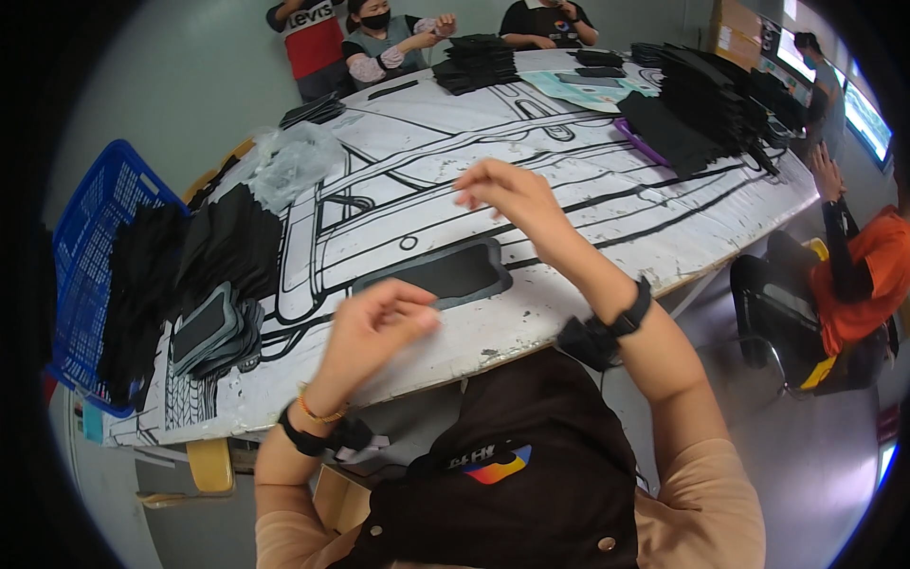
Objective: Preparing and aligning material layers for shoe production at a manufacturing station.
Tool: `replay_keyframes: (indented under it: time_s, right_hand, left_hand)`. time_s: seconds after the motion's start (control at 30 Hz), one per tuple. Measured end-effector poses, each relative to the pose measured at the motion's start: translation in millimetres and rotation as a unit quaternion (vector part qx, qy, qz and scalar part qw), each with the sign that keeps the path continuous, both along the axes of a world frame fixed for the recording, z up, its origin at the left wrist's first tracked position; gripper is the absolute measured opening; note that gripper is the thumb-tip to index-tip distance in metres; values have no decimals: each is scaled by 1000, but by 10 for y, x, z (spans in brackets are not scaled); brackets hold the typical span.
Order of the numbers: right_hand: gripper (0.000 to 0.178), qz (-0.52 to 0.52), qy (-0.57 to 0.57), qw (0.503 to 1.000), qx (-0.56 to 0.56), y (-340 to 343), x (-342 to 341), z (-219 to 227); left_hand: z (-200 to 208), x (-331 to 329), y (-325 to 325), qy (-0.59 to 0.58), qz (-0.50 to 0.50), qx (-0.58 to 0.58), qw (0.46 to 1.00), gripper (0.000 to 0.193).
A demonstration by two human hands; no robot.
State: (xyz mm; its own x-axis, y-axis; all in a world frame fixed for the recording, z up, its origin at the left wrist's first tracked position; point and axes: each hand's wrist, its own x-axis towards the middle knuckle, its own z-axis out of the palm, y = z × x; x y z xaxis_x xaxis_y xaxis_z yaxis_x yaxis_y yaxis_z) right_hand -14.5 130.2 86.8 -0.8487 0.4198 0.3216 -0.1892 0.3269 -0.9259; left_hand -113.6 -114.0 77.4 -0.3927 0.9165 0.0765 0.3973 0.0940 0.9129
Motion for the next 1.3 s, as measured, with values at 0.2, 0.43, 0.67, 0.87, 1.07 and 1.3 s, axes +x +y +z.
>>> replay_keyframes:
  time_s: [0.2,0.43,0.67,0.87,1.07,1.3]
  right_hand:
    - [34,80,-36,983,164,-218,264,-342]
    - [46,134,7,904,406,-285,19,-717]
    - [53,105,-86,841,524,-391,5,-837]
    - [48,70,-128,840,522,-415,25,-776]
    - [42,8,-157,860,486,-406,122,-761]
    - [39,2,-160,865,475,-417,287,-683]
  left_hand:
    - [-147,-807,-246,313,-3,23,949,30]
    - [-370,-852,-13,402,-138,-37,904,52]
    - [-482,-862,-34,458,-170,-63,870,62]
    - [-441,-798,-70,489,-142,-67,858,67]
    - [-464,-768,-224,546,-78,-39,833,58]
    - [-420,-674,-308,577,-65,-13,814,57]
